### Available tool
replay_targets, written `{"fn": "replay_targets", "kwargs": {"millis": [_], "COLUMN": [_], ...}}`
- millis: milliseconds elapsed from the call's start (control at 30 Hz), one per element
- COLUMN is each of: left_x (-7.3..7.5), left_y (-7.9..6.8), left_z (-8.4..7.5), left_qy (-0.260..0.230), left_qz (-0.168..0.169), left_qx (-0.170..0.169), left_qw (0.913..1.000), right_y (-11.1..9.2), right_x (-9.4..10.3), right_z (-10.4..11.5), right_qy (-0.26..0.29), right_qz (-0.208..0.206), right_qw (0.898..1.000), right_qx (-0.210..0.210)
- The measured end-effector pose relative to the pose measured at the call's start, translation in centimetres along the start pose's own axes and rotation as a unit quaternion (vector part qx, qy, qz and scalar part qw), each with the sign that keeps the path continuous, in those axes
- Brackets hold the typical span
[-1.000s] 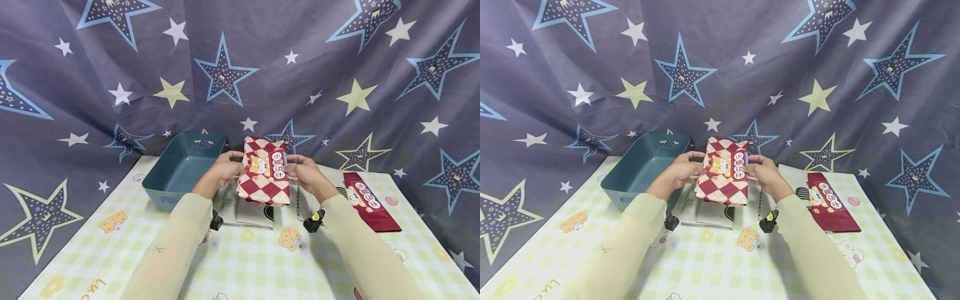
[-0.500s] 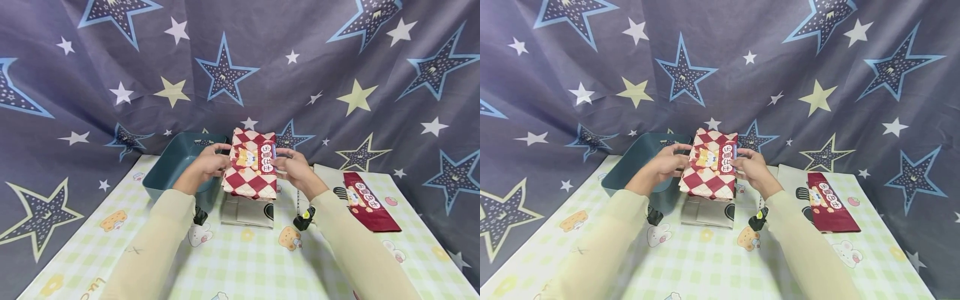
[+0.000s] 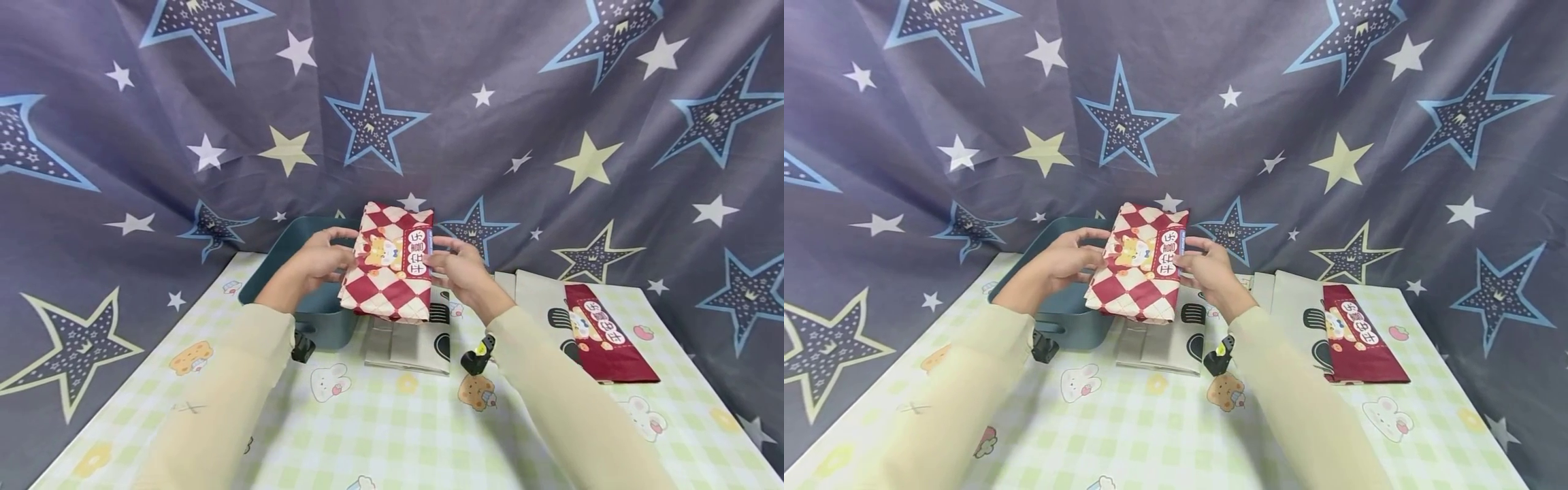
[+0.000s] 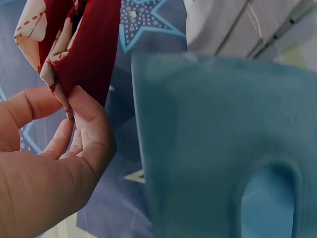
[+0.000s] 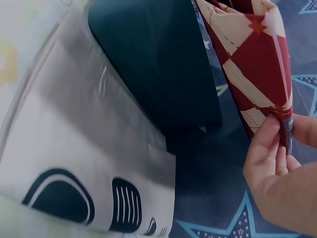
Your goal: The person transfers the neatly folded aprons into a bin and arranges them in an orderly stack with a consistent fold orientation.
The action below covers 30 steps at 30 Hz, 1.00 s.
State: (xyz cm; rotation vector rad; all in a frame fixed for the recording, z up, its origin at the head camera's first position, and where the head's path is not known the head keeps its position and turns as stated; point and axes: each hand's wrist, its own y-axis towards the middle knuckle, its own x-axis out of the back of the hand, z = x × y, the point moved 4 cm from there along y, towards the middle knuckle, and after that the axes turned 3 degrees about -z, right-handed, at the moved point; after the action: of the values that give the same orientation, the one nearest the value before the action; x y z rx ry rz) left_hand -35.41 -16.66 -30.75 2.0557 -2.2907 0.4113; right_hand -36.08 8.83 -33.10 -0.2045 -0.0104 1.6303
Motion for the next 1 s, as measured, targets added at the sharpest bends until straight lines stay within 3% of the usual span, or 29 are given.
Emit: {"fn": "replay_targets", "kwargs": {"millis": [600, 1000], "left_x": [5.9, 9.4], "left_y": [-1.0, -0.4], "left_z": [0.6, 1.6], "left_qy": [-0.003, 0.014], "left_qz": [0.000, -0.017], "left_qx": [0.013, 0.014], "left_qw": [0.9999, 0.9997], "right_y": [1.1, 2.3], "right_x": [-6.2, -10.0], "right_z": [-0.9, -1.5], "right_qy": [0.052, 0.080], "right_qz": [-0.013, -0.010], "right_qw": [0.999, 0.997], "right_qx": [0.004, -0.006]}}
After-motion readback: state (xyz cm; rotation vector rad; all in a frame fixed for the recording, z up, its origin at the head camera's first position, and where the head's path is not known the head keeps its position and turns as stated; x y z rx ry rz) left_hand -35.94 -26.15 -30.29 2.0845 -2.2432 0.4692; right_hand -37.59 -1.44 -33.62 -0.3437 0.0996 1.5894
